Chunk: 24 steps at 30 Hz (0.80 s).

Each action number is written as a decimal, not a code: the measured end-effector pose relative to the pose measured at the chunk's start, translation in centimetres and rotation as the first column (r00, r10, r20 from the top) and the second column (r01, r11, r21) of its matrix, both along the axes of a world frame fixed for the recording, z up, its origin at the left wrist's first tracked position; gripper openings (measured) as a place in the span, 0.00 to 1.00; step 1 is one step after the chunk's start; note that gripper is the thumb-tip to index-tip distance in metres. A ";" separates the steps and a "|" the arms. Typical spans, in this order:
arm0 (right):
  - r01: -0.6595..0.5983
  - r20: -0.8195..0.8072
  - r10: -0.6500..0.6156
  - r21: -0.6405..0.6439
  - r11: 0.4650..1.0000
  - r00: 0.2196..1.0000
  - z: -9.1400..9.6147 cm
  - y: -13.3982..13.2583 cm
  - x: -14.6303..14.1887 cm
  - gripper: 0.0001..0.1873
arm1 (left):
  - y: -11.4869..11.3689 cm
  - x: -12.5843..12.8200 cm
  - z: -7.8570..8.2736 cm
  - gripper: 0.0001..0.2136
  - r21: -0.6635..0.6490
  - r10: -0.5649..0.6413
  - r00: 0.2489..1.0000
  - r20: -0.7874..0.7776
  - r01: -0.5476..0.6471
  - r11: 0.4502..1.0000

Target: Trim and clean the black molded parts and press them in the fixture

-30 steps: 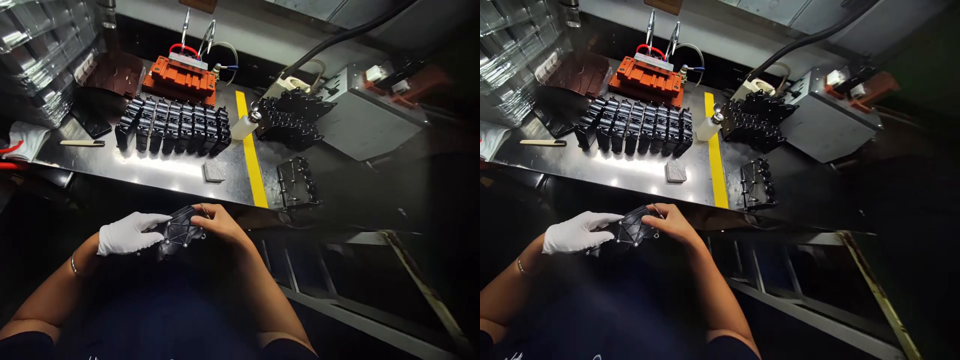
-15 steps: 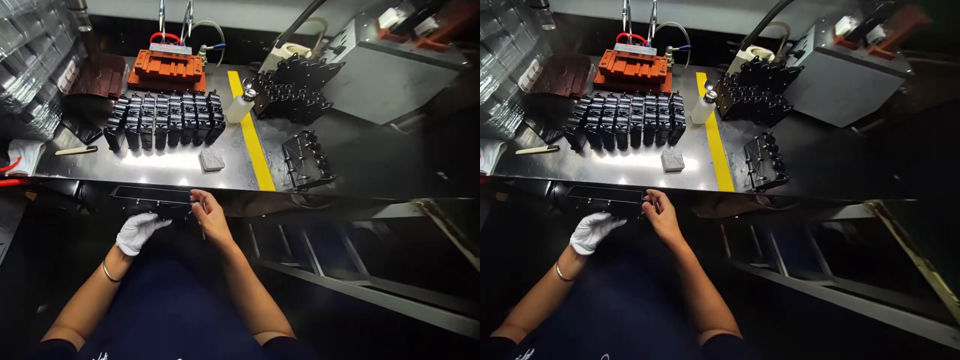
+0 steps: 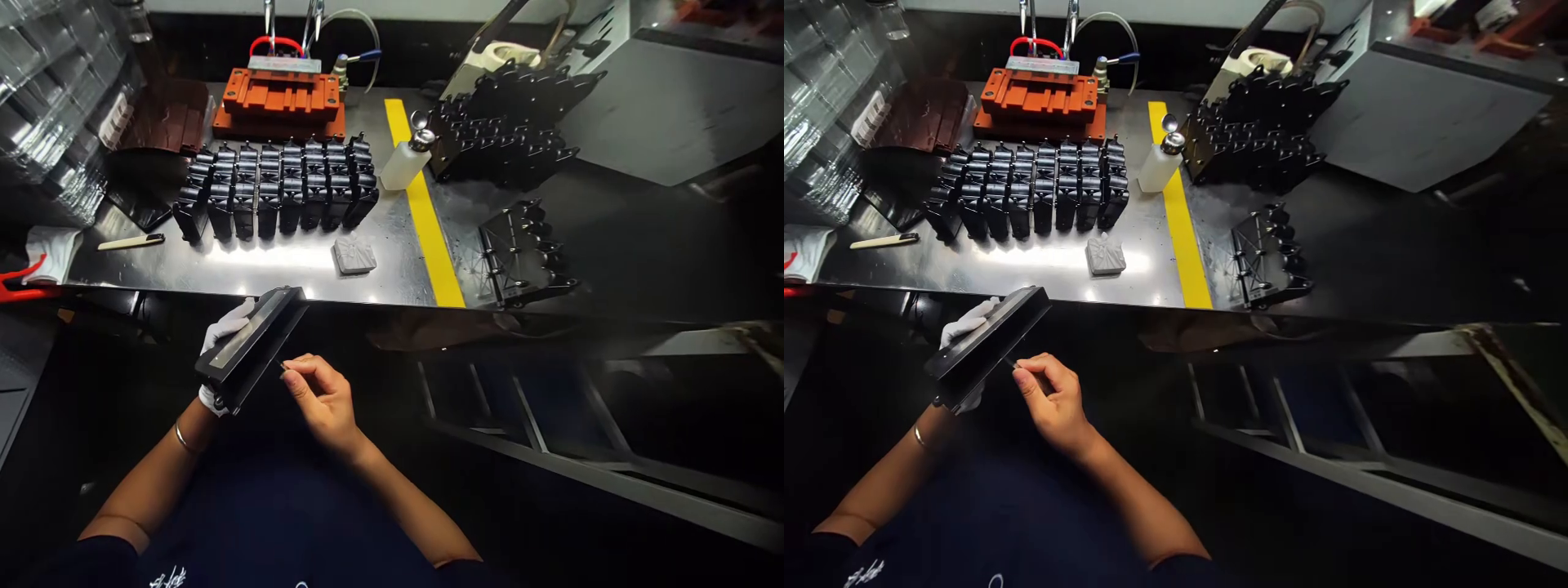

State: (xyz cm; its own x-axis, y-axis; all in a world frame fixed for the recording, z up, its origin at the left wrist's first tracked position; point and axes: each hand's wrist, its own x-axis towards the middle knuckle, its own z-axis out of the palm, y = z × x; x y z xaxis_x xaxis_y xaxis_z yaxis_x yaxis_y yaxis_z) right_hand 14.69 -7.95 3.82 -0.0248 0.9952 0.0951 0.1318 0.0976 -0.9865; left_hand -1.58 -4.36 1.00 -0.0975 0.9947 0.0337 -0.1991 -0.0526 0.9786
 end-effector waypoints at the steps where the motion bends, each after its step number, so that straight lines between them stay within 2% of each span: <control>1: -0.012 0.003 0.012 0.046 0.999 1.000 0.0 -0.1 -0.3 0.08 | -0.1 0.2 0.0 0.20 0.063 0.013 1.000 0.010 -0.014 0.998; 4: 0.015 0.013 -0.017 0.166 0.986 1.000 0.0 0.0 -0.7 0.04 | -0.2 0.8 0.1 0.19 0.234 0.041 0.999 0.022 -0.045 0.971; 8: 0.052 -0.003 -0.053 0.252 0.966 0.999 -0.1 0.2 -0.9 0.03 | -0.1 0.9 0.2 0.19 0.315 0.093 0.995 0.035 -0.099 0.944; 11: 0.093 -0.019 -0.092 0.210 0.973 0.996 -0.4 0.5 -0.7 0.03 | -0.3 0.6 0.4 0.16 0.334 0.102 0.994 0.043 -0.110 0.936; 15: 0.151 -0.033 -0.149 0.100 0.983 0.988 -0.9 1.0 0.1 0.03 | -0.7 0.4 0.8 0.12 0.384 0.059 0.998 0.020 -0.062 0.921; 24: 0.119 -0.015 -0.118 0.073 0.990 0.993 -1.1 1.7 0.6 0.06 | -0.7 0.5 0.4 0.11 0.393 0.055 0.994 0.090 -0.086 0.916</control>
State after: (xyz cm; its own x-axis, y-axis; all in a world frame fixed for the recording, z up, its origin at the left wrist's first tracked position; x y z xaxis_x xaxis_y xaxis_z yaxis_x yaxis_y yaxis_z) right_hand 15.25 -6.26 2.67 0.0946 0.9813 0.1675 0.1359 0.1540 -0.9787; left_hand -1.04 -5.08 1.36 -0.1847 0.8919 0.4127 -0.2527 -0.4489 0.8571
